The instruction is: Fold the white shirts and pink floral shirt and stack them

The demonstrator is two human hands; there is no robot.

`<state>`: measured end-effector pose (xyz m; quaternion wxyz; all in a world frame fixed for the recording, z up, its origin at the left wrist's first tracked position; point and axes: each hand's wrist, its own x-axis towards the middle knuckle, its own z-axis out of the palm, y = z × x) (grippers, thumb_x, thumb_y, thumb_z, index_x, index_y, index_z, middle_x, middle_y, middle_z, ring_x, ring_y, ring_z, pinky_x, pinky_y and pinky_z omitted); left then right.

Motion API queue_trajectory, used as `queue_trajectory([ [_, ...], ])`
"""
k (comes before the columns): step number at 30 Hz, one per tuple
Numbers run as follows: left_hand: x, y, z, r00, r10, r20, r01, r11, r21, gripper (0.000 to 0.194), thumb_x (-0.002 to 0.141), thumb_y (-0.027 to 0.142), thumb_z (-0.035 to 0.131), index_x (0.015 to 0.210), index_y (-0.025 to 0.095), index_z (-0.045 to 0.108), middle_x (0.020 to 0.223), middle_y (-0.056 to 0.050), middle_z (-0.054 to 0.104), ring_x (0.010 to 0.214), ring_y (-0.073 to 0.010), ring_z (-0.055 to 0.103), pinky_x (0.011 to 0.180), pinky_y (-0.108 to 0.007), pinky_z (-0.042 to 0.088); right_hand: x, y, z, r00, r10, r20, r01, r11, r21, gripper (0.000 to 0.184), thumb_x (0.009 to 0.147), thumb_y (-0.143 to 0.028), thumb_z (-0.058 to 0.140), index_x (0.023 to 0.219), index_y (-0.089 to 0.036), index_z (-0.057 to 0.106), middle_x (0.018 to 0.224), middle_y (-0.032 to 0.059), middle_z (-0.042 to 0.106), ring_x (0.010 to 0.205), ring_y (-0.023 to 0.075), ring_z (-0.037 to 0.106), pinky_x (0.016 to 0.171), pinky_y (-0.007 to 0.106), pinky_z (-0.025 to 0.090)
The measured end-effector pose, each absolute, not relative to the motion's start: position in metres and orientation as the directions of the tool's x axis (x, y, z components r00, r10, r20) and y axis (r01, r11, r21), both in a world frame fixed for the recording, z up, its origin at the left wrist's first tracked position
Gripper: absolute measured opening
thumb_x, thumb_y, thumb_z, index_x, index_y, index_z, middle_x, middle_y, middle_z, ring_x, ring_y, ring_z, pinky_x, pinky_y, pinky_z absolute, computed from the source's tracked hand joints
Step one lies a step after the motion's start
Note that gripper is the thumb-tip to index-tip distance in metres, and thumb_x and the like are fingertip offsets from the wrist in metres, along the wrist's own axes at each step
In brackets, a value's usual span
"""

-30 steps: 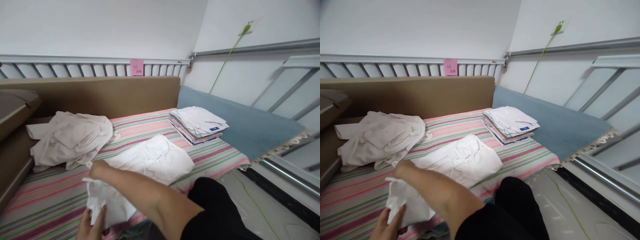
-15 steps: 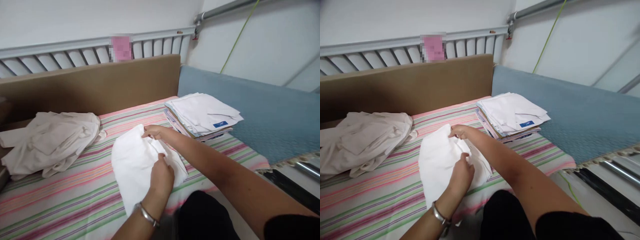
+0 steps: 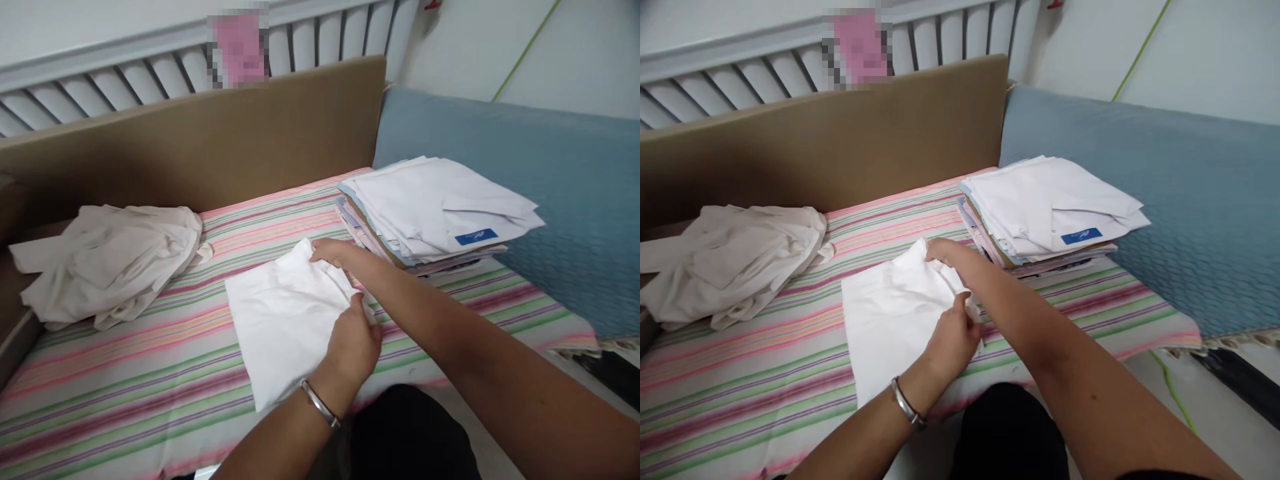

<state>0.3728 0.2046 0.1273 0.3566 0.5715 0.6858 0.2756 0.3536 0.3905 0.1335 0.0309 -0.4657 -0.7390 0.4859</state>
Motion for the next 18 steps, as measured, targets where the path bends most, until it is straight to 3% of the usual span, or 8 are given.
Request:
queue_trajectory([
  [4, 0.326, 0.154, 0.125, -0.004, 0.995, 0.098, 0.558, -0.079, 0.826, 0.044, 0.083, 0.029, 0.049, 0.126, 0.021, 0.046, 0.119, -0.009, 0.058, 0.109, -0.0208, 0.053, 0.096, -0.038, 0.041, 0.365, 0.359, 0.136, -0.495, 0.852, -0.172, 0.681, 0.258, -0.685, 0.057, 0.079, -0.013, 0.055, 0.133, -0.011, 0.04, 0.131, 0.0189, 0.047, 0.123, 0.0277, 0.041, 0.101, 0.041, 0.032],
  [5, 0.306, 0.135, 0.123, -0.042, 0.987, 0.158, 0.576, -0.105, 0.811, 0.038, 0.084, 0.03, 0.048, 0.121, 0.023, 0.051, 0.121, -0.008, 0.057, 0.114, -0.0205, 0.05, 0.101, -0.04, 0.037, 0.37, 0.344, 0.136, -0.519, 0.852, -0.066, 0.662, 0.352, -0.662, 0.055, 0.082, -0.015, 0.052, 0.135, -0.012, 0.038, 0.135, 0.0177, 0.044, 0.126, 0.0259, 0.037, 0.104, 0.041, 0.028],
  [7, 0.265, 0.096, 0.112, -0.35, 0.913, 0.209, 0.57, 0.031, 0.821, 0.035, 0.08, 0.037, 0.053, 0.111, 0.022, 0.057, 0.122, -0.009, 0.057, 0.117, -0.0242, 0.048, 0.104, -0.044, 0.033, 0.383, 0.307, 0.131, -0.615, 0.774, 0.151, 0.589, 0.578, -0.565, 0.047, 0.087, -0.023, 0.048, 0.133, -0.015, 0.042, 0.138, 0.0136, 0.042, 0.13, 0.023, 0.032, 0.108, 0.041, 0.022],
  [8, 0.246, 0.078, 0.104, -0.558, 0.818, 0.137, 0.485, 0.187, 0.854, 0.039, 0.077, 0.04, 0.055, 0.111, 0.02, 0.057, 0.121, -0.01, 0.056, 0.115, -0.026, 0.05, 0.102, -0.046, 0.035, 0.389, 0.287, 0.125, -0.663, 0.715, 0.219, 0.55, 0.665, -0.506, 0.045, 0.089, -0.029, 0.047, 0.131, -0.017, 0.045, 0.139, 0.0118, 0.042, 0.131, 0.0229, 0.03, 0.109, 0.043, 0.019],
  [10, 0.219, 0.054, 0.086, -0.763, 0.632, -0.134, 0.151, 0.376, 0.914, 0.051, 0.07, 0.048, 0.062, 0.109, 0.018, 0.056, 0.112, -0.011, 0.061, 0.104, -0.0277, 0.057, 0.095, -0.047, 0.042, 0.402, 0.251, 0.111, -0.725, 0.639, 0.258, 0.504, 0.747, -0.434, 0.043, 0.089, -0.038, 0.046, 0.13, -0.022, 0.047, 0.141, 0.009, 0.039, 0.134, 0.0233, 0.025, 0.11, 0.047, 0.015],
  [13, 0.212, 0.044, 0.073, -0.658, 0.614, -0.436, -0.231, 0.385, 0.893, 0.059, 0.06, 0.053, 0.069, 0.103, 0.014, 0.058, 0.1, -0.01, 0.066, 0.093, -0.0249, 0.063, 0.083, -0.037, 0.05, 0.424, 0.217, 0.092, -0.697, 0.675, 0.242, 0.551, 0.721, -0.421, 0.037, 0.089, -0.04, 0.048, 0.122, -0.026, 0.055, 0.139, 0.0071, 0.042, 0.134, 0.0233, 0.027, 0.11, 0.049, 0.012],
  [16, 0.233, 0.056, 0.081, -0.526, 0.657, -0.54, -0.358, 0.405, 0.841, 0.053, 0.058, 0.054, 0.071, 0.091, 0.013, 0.062, 0.081, -0.006, 0.068, 0.072, -0.0194, 0.064, 0.067, -0.031, 0.051, 0.449, 0.206, 0.085, -0.571, 0.768, 0.29, 0.615, 0.634, -0.469, 0.029, 0.089, -0.034, 0.048, 0.113, -0.024, 0.061, 0.132, 0.0066, 0.051, 0.128, 0.0219, 0.036, 0.109, 0.045, 0.017],
  [18, 0.246, 0.068, 0.088, -0.503, 0.639, -0.581, -0.396, 0.427, 0.813, 0.043, 0.063, 0.049, 0.069, 0.087, 0.013, 0.061, 0.076, -0.004, 0.066, 0.064, -0.0168, 0.062, 0.061, -0.03, 0.051, 0.462, 0.205, 0.082, -0.417, 0.843, 0.339, 0.646, 0.538, -0.542, 0.029, 0.087, -0.03, 0.048, 0.113, -0.022, 0.06, 0.126, 0.008, 0.055, 0.121, 0.0207, 0.044, 0.105, 0.039, 0.028],
])
